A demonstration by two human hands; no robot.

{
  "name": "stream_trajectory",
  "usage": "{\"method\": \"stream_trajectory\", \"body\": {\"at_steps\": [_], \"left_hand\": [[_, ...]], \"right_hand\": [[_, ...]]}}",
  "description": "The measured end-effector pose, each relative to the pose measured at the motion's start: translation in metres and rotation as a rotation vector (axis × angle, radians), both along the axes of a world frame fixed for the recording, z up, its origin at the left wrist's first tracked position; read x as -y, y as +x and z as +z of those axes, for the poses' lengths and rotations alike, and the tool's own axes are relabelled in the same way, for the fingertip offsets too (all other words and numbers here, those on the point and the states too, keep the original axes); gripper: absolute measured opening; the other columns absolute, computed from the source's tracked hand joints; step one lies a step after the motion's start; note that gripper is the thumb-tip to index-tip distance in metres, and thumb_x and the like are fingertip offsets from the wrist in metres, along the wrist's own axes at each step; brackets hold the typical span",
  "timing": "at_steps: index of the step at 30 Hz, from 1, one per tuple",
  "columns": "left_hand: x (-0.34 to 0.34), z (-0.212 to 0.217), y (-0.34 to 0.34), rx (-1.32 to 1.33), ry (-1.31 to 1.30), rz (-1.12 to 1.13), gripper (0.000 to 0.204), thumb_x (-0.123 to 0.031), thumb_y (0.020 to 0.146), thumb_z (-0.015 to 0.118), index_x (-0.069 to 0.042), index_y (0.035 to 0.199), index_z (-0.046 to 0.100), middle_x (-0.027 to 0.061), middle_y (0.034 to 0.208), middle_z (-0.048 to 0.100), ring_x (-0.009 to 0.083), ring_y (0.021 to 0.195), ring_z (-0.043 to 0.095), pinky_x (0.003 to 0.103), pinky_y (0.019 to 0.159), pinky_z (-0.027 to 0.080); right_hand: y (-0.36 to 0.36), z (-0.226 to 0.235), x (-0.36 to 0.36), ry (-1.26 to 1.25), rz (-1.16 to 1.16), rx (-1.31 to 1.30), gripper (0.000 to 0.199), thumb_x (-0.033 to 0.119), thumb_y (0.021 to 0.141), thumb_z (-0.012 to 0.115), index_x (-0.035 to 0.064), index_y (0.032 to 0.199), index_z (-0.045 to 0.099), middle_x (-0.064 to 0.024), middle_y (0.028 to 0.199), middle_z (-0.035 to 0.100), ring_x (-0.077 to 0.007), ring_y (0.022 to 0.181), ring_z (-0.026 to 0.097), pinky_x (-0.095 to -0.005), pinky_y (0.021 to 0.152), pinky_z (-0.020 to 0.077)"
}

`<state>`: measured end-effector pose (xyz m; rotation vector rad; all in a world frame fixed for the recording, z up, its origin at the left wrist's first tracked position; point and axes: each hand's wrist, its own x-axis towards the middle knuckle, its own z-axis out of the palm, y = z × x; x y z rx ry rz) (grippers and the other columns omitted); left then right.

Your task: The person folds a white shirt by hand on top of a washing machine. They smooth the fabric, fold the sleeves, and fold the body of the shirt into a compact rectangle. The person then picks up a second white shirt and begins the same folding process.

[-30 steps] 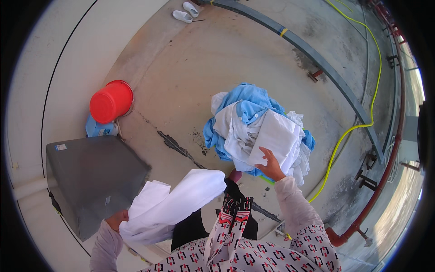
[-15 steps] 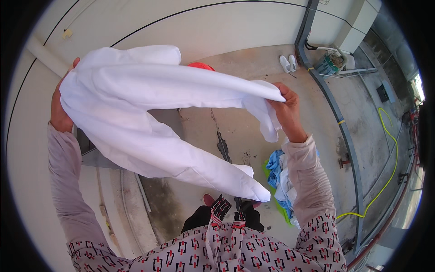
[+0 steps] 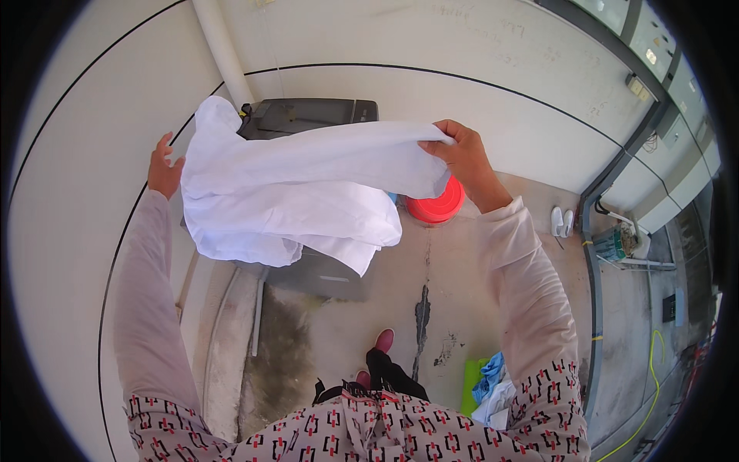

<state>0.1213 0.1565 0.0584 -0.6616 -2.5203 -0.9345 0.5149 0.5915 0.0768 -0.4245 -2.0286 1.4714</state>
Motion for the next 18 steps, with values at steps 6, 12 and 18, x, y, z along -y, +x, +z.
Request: {"method": "stream_trajectory", "body": {"at_steps": [6,12,18], "left_hand": [[-0.044,-0.052,0.122,-0.138,-0.2,-0.441,0.067,-0.013,0.077,0.08,-0.018,0.138,0.052,0.0101,0.129,0.055,0.0278,0.114,0.055,0.04,0.095,0.046],[-0.003,-0.115,0.166,0.154,-0.371,-0.51,0.041,-0.014,0.07,0.083,-0.017,0.107,0.066,0.0024,0.105,0.06,0.0263,0.103,0.057,0.041,0.088,0.044],[-0.014,-0.136,0.172,0.01,-0.201,-0.397,0.035,-0.002,0.07,0.074,-0.014,0.103,0.071,0.0046,0.094,0.067,0.0286,0.097,0.062,0.039,0.09,0.044]], "right_hand": [[-0.01,-0.031,0.06,-0.041,0.598,0.065,0.023,0.002,0.085,0.076,0.0023,0.106,0.069,-0.0022,0.096,0.069,-0.0115,0.092,0.063,-0.0271,0.086,0.0491],[-0.056,0.013,0.009,-0.483,0.206,-0.077,0.01,0.012,0.094,0.068,0.0046,0.1,0.064,-0.0032,0.091,0.07,-0.0113,0.079,0.066,-0.0249,0.073,0.0524],[-0.129,0.066,0.005,-0.662,0.38,-0.056,0.021,0.008,0.09,0.07,0.0039,0.11,0.065,-0.0071,0.099,0.07,-0.0148,0.09,0.066,-0.0267,0.082,0.0522]]}}
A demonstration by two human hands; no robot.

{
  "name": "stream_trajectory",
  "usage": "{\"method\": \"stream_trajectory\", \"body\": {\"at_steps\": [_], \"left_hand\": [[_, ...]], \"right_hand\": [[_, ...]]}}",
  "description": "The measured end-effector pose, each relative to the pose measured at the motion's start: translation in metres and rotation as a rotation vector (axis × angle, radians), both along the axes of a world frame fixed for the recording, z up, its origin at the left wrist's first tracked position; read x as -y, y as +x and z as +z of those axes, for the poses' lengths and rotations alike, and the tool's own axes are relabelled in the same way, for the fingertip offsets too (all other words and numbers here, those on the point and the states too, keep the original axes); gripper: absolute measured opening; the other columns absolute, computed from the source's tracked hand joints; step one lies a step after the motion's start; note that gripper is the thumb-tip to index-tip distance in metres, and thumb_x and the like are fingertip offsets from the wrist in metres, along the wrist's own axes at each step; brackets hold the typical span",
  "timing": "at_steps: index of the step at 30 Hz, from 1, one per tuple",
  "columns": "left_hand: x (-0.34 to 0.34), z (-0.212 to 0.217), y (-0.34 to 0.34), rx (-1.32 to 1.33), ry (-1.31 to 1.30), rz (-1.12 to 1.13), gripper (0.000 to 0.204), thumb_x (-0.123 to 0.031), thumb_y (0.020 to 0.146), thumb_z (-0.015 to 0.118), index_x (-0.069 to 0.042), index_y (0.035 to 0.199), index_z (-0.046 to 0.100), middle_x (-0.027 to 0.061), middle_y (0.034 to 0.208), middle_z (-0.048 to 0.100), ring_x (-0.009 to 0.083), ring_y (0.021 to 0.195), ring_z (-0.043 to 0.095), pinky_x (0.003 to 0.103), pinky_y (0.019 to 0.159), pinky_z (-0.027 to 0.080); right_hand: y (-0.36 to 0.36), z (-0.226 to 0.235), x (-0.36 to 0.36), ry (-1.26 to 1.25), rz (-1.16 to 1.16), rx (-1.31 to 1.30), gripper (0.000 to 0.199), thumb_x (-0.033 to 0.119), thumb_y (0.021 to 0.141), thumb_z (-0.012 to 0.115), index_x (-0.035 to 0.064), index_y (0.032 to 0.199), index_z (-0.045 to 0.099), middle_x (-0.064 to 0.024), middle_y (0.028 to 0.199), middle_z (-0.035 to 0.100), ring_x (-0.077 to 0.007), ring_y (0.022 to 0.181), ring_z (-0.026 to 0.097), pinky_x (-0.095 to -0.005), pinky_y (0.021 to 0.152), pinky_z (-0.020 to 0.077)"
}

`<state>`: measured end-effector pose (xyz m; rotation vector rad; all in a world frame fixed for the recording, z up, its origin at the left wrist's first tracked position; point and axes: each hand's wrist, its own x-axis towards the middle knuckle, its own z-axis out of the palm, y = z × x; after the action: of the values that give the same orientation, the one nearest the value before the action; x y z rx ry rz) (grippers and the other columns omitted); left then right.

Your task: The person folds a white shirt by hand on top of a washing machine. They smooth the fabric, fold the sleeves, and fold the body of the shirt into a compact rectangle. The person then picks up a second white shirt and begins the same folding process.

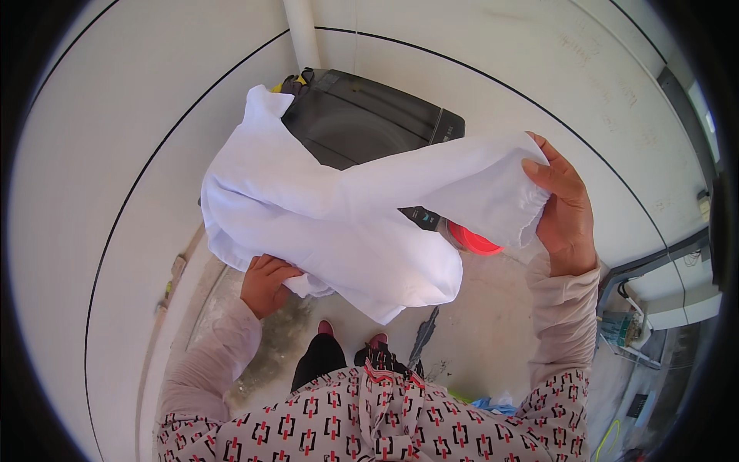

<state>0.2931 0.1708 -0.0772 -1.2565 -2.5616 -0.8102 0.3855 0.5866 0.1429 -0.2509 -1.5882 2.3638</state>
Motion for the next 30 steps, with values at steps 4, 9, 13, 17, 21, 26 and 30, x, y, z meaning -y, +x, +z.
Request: {"method": "stream_trajectory", "body": {"at_steps": [4,9,13,17,21,26,30], "left_hand": [[0.058,0.062,-0.059,0.37,0.637,0.247,0.02,0.002,0.096,0.054,0.0,0.114,0.064,0.0049,0.103,0.069,0.0146,0.099,0.062,0.028,0.089,0.048],[0.054,0.243,-0.141,0.323,0.96,-0.011,0.029,-0.025,0.106,0.053,-0.002,0.12,0.063,0.0041,0.096,0.069,0.0123,0.081,0.064,0.026,0.074,0.052],[-0.047,0.29,-0.155,0.103,0.302,-0.575,0.024,-0.024,0.098,0.067,-0.001,0.105,0.067,0.0049,0.079,0.065,0.0145,0.064,0.055,0.027,0.062,0.044],[-0.118,0.296,-0.17,-0.03,0.46,-0.63,0.022,-0.019,0.095,0.071,0.002,0.101,0.069,0.0094,0.087,0.069,0.0158,0.076,0.063,0.028,0.07,0.05],[-0.158,0.295,-0.197,0.152,0.626,-0.61,0.015,-0.015,0.095,0.071,-0.001,0.099,0.069,0.0044,0.088,0.067,0.0123,0.081,0.062,0.027,0.071,0.049],[-0.145,0.306,-0.22,0.604,0.302,-0.82,0.069,-0.033,0.088,0.08,-0.01,0.141,0.044,0.0129,0.103,0.069,0.0229,0.096,0.067,0.035,0.086,0.052],[-0.108,0.243,-0.278,0.481,0.092,-0.887,0.076,-0.036,0.08,0.085,-0.005,0.138,0.049,0.0136,0.114,0.067,0.0249,0.109,0.064,0.037,0.099,0.047]], "right_hand": [[-0.029,0.02,0.009,0.404,0.078,-0.017,0.024,0.004,0.089,0.068,0.0007,0.113,0.067,-0.0068,0.099,0.071,-0.015,0.089,0.066,-0.0261,0.082,0.0522],[-0.099,0.072,0.01,0.85,-0.098,-0.149,0.024,0.006,0.089,0.068,0.0058,0.113,0.071,-0.0059,0.091,0.07,-0.0139,0.079,0.067,-0.0262,0.073,0.0539],[-0.13,0.109,0.049,0.859,-0.106,-0.151,0.027,0.012,0.093,0.067,0.0073,0.12,0.069,-0.0044,0.093,0.07,-0.0124,0.082,0.067,-0.0263,0.074,0.0545],[-0.155,0.128,0.087,0.597,0.146,-0.051,0.043,0.017,0.096,0.067,0.0034,0.135,0.056,-0.0073,0.107,0.067,-0.0154,0.098,0.065,-0.0282,0.088,0.0513],[-0.149,0.121,0.125,0.624,0.052,-0.069,0.059,0.019,0.089,0.075,0.0018,0.14,0.051,-0.0093,0.114,0.065,-0.0187,0.109,0.062,-0.0309,0.097,0.0472],[-0.144,0.132,0.079,1.094,-0.07,0.02,0.068,0.004,0.079,0.071,0.0074,0.144,0.05,-0.0048,0.106,0.068,-0.0158,0.097,0.065,-0.0291,0.092,0.0505],[-0.084,0.252,-0.007,1.594,-0.444,-0.057,0.051,0.023,0.098,0.064,0.0241,0.148,0.052,-0.0023,0.119,0.069,-0.0173,0.106,0.069,-0.0338,0.095,0.0567]]}}
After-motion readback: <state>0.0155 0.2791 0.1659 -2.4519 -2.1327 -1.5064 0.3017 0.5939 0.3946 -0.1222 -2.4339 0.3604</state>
